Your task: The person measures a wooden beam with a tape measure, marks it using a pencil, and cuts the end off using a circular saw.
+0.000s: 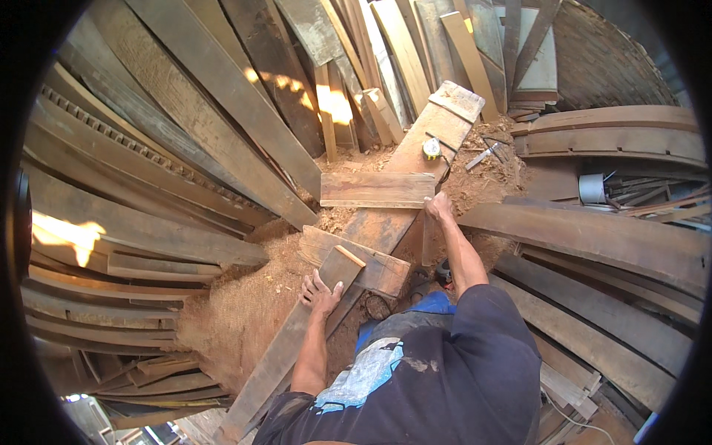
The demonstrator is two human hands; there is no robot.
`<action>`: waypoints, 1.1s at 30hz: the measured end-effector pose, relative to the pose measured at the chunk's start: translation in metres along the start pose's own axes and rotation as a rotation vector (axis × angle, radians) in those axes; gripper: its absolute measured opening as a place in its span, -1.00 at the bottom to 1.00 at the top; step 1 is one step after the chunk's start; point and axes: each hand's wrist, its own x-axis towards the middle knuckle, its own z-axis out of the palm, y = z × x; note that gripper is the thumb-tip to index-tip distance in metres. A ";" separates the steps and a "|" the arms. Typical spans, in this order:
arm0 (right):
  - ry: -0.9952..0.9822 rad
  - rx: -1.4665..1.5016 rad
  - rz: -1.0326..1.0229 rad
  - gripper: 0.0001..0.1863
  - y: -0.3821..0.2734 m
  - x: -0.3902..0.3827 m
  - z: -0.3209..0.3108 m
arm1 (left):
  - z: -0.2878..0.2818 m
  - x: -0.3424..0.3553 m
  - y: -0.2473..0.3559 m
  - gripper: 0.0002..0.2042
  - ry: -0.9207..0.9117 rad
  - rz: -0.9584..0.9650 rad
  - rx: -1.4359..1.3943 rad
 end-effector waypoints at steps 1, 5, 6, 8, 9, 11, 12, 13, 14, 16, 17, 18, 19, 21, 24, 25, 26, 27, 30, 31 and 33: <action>0.105 -0.040 -0.051 -0.36 -0.004 0.003 -0.005 | -0.001 0.000 0.001 0.08 -0.016 0.002 0.005; 0.283 -0.173 -0.204 -0.06 -0.019 0.070 -0.019 | -0.021 -0.001 0.019 0.14 -0.097 0.008 -0.041; 0.438 -0.321 -0.170 -0.03 -0.032 0.080 -0.014 | -0.028 -0.003 0.022 0.16 -0.081 0.039 -0.061; 0.342 -0.344 -0.196 0.03 -0.038 0.111 -0.033 | -0.037 -0.007 0.026 0.18 -0.070 0.068 -0.075; 0.267 -0.411 -0.183 0.01 -0.063 0.110 -0.029 | -0.033 -0.010 0.019 0.19 -0.064 0.041 -0.074; 0.264 -0.522 -0.080 -0.12 -0.073 0.115 -0.032 | -0.026 -0.007 0.017 0.20 -0.059 0.043 -0.032; 0.250 -0.617 -0.060 -0.15 -0.084 0.108 -0.029 | -0.023 -0.006 0.014 0.21 -0.054 0.045 -0.011; 0.257 -0.626 -0.057 -0.17 -0.086 0.112 -0.028 | -0.022 -0.006 0.014 0.21 -0.067 0.043 -0.014; 0.266 -0.634 -0.050 -0.18 -0.086 0.113 -0.026 | -0.021 -0.006 0.013 0.22 -0.064 0.046 -0.020; 0.249 -0.663 -0.064 -0.21 -0.093 0.108 -0.026 | -0.018 -0.007 0.010 0.23 -0.046 0.053 -0.045; 0.243 -0.675 -0.066 -0.22 -0.092 0.103 -0.025 | -0.016 -0.009 0.008 0.23 -0.056 0.045 -0.040; 0.276 -0.620 -0.126 -0.23 -0.088 0.098 -0.031 | -0.016 -0.007 0.009 0.23 -0.057 0.054 -0.033; 0.311 -0.569 -0.193 -0.24 -0.081 0.094 -0.035 | -0.019 -0.005 0.012 0.23 -0.054 0.060 -0.032; 0.292 -0.413 -0.291 -0.27 -0.083 0.064 -0.045 | -0.018 -0.004 0.014 0.21 -0.086 0.028 -0.031; 0.301 -0.002 -0.454 -0.29 -0.072 0.017 -0.060 | -0.023 -0.009 0.016 0.19 -0.125 -0.005 -0.009; 0.265 0.168 -0.491 -0.31 -0.067 0.002 -0.065 | -0.023 -0.006 0.018 0.18 -0.135 -0.005 0.006; 0.225 0.335 -0.529 -0.33 -0.061 -0.013 -0.069 | -0.022 -0.005 0.019 0.19 -0.131 0.011 0.009; 0.180 0.502 -0.578 -0.36 -0.058 -0.030 -0.073 | -0.018 -0.005 0.017 0.20 -0.120 0.025 0.006; -0.507 1.183 -0.490 -0.50 -0.045 -0.086 -0.076 | -0.023 -0.007 0.019 0.14 -0.130 0.038 -0.021; -0.702 1.318 -0.470 -0.54 -0.046 -0.106 -0.071 | -0.028 -0.010 0.018 0.11 -0.131 0.028 -0.033; -0.801 1.327 -0.373 -0.48 -0.047 -0.147 -0.059 | -0.034 -0.011 0.013 0.02 -0.152 0.085 -0.080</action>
